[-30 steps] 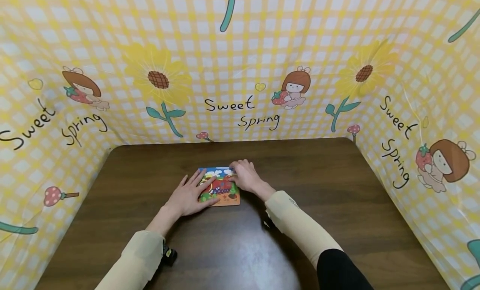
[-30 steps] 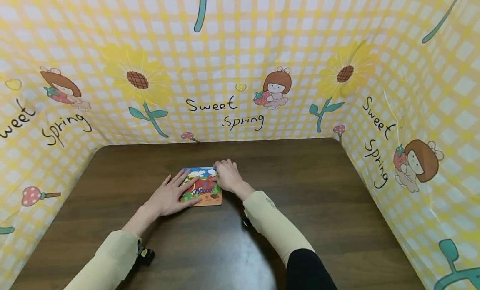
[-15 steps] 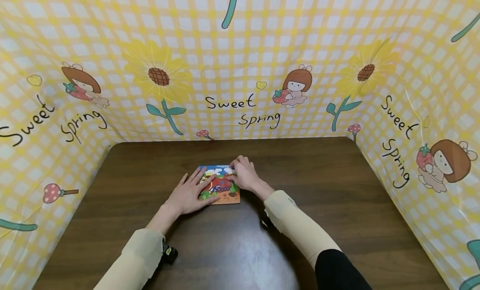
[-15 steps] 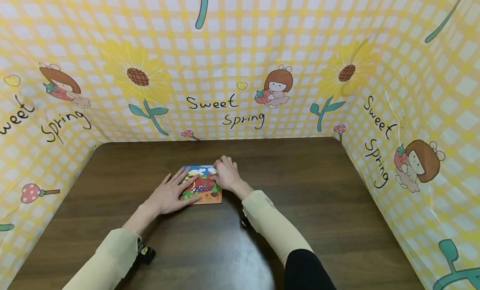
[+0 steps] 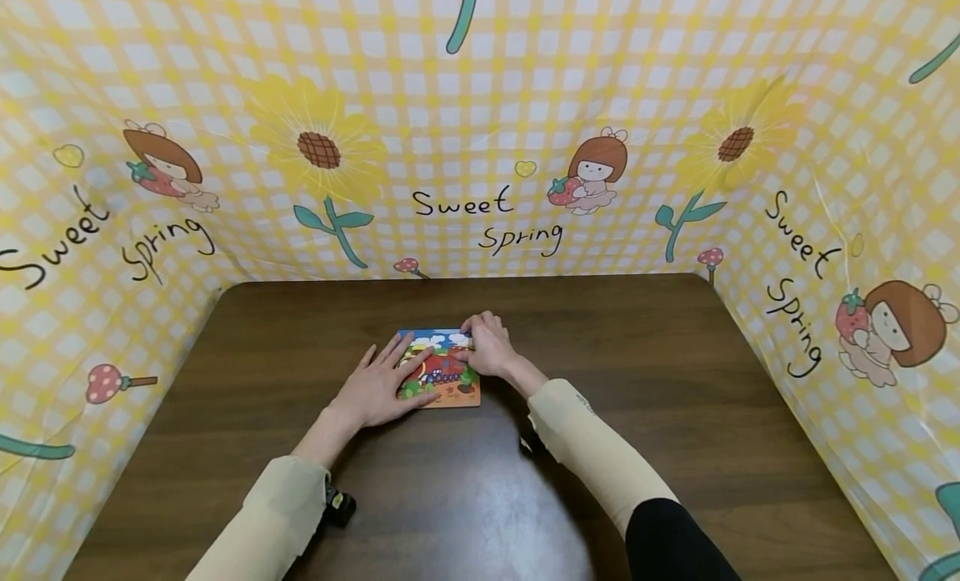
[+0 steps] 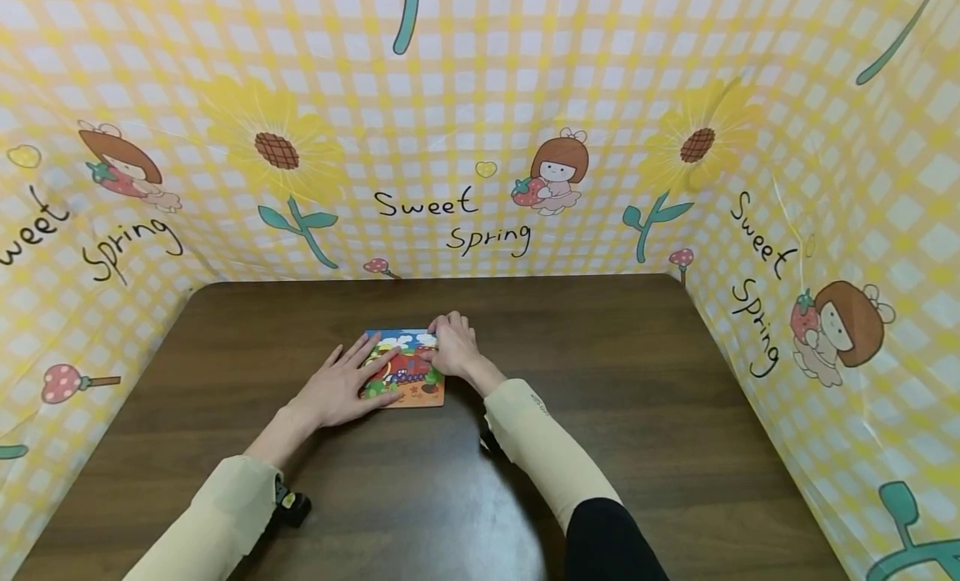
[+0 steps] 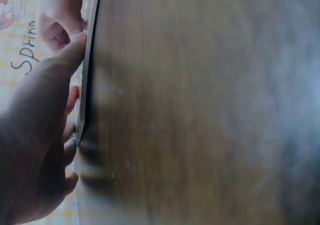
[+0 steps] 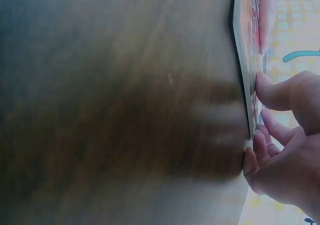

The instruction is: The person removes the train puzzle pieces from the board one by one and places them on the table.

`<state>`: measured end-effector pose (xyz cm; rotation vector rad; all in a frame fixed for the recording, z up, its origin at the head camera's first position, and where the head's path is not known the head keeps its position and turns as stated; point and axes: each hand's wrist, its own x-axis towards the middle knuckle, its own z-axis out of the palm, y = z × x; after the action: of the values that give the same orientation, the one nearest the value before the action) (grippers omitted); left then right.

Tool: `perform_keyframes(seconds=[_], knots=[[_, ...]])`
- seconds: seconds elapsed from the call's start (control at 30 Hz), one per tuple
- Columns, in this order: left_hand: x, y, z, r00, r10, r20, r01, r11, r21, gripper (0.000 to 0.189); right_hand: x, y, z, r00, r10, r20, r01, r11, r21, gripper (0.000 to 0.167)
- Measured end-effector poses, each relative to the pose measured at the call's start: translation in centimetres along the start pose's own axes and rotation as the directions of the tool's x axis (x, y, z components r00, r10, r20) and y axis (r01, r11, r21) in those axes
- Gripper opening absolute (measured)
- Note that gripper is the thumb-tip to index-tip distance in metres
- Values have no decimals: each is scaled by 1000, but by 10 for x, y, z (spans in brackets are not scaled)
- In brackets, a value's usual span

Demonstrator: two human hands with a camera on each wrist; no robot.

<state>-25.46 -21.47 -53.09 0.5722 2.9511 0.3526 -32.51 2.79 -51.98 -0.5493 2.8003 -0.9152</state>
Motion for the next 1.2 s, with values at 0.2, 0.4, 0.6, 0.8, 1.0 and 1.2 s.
perform_keyframes(seconds=[0.2, 0.4, 0.6, 0.8, 1.0, 1.2], knots=[[0, 3, -3, 1000, -6, 19, 6, 1000, 12, 89, 1, 0, -1, 1000, 23, -14, -23, 999, 38, 42], [2, 1, -2, 1000, -2, 17, 2, 1000, 8, 88, 1, 3, -2, 999, 20, -39, -14, 989, 148, 42], [2, 2, -2, 1000, -2, 20, 2, 1000, 1, 88, -1, 9, -3, 1000, -8, -25, 13, 982, 188, 45], [2, 1, 0, 1000, 0, 23, 0, 1000, -3, 88, -5, 15, -8, 1000, -26, 8, 23, 961, 275, 49], [2, 0, 1, 1000, -1, 19, 1, 1000, -1, 88, -8, 20, -12, 999, -45, -15, 48, 934, 355, 45], [3, 0, 2, 1000, -6, 23, 6, 1000, -3, 89, -7, 25, -12, 999, -32, -41, 47, 898, 437, 42]])
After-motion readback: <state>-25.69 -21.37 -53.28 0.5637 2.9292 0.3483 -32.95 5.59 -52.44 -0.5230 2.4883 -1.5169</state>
